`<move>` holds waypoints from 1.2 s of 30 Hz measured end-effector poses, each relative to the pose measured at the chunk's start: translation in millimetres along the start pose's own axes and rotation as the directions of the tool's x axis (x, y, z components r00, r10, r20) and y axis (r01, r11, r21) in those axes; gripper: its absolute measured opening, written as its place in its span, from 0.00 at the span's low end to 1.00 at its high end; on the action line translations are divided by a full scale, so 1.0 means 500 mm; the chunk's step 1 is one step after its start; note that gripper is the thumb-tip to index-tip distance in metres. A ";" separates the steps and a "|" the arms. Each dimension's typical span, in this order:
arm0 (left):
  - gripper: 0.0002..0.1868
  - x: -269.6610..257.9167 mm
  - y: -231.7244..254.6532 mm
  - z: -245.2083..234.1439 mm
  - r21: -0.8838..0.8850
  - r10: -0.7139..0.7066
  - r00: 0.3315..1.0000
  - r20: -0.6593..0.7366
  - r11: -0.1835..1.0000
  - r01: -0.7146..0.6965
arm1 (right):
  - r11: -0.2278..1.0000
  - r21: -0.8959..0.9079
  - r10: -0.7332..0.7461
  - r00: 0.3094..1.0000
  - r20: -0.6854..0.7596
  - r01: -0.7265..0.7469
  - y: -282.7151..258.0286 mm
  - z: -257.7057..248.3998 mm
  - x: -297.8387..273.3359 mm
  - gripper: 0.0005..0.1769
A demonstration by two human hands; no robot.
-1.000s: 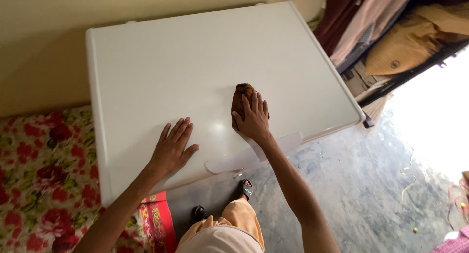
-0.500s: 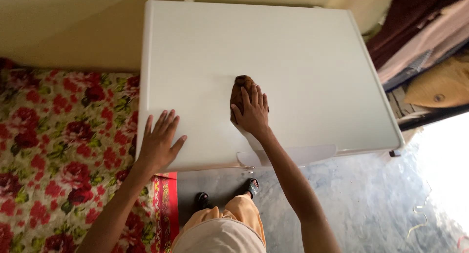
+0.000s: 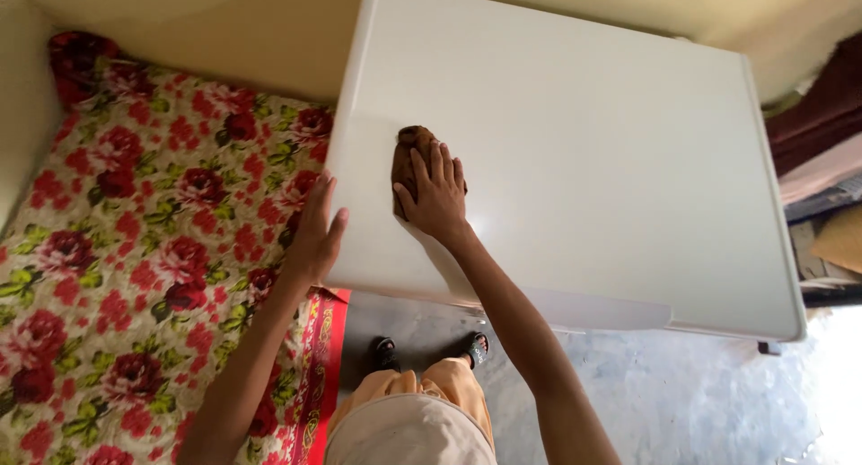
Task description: The person wipes the exterior of a white chest freezer with a dark cloth. They start at the lower front edge, then move to the top lid, and continue wiping the sides and edges of the appliance.
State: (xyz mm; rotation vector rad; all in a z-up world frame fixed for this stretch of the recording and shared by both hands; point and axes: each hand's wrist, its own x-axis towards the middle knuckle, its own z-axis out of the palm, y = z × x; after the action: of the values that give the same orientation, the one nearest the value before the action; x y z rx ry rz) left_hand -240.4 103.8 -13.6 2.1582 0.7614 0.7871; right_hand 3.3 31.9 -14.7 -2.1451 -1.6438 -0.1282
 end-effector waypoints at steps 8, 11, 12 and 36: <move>0.57 0.001 -0.008 -0.013 -0.501 -0.139 0.990 0.010 0.856 0.125 | 0.996 0.036 -0.082 0.997 0.004 0.082 -0.094 0.046 0.048 0.40; 0.60 -0.001 -0.007 -0.015 -0.568 -0.139 0.990 0.016 0.814 0.124 | 0.986 0.046 -0.161 0.987 -0.029 0.162 -0.123 0.068 0.055 0.36; 0.60 -0.002 -0.007 -0.014 -0.545 -0.128 0.992 -0.005 0.832 0.104 | 0.981 0.073 -0.176 0.984 -0.040 0.179 -0.133 0.071 0.055 0.34; 0.57 -0.024 -0.027 -0.003 -0.400 -0.091 0.976 -0.200 0.917 0.004 | 0.933 0.137 -0.319 0.941 -0.112 0.332 -0.277 -0.004 -0.134 0.28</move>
State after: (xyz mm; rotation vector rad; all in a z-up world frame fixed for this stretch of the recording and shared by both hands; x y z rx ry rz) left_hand -252.7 103.8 -26.7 1.7021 0.6883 1.0628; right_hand -146.1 -0.9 3.8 -1.7155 -1.8799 -0.1853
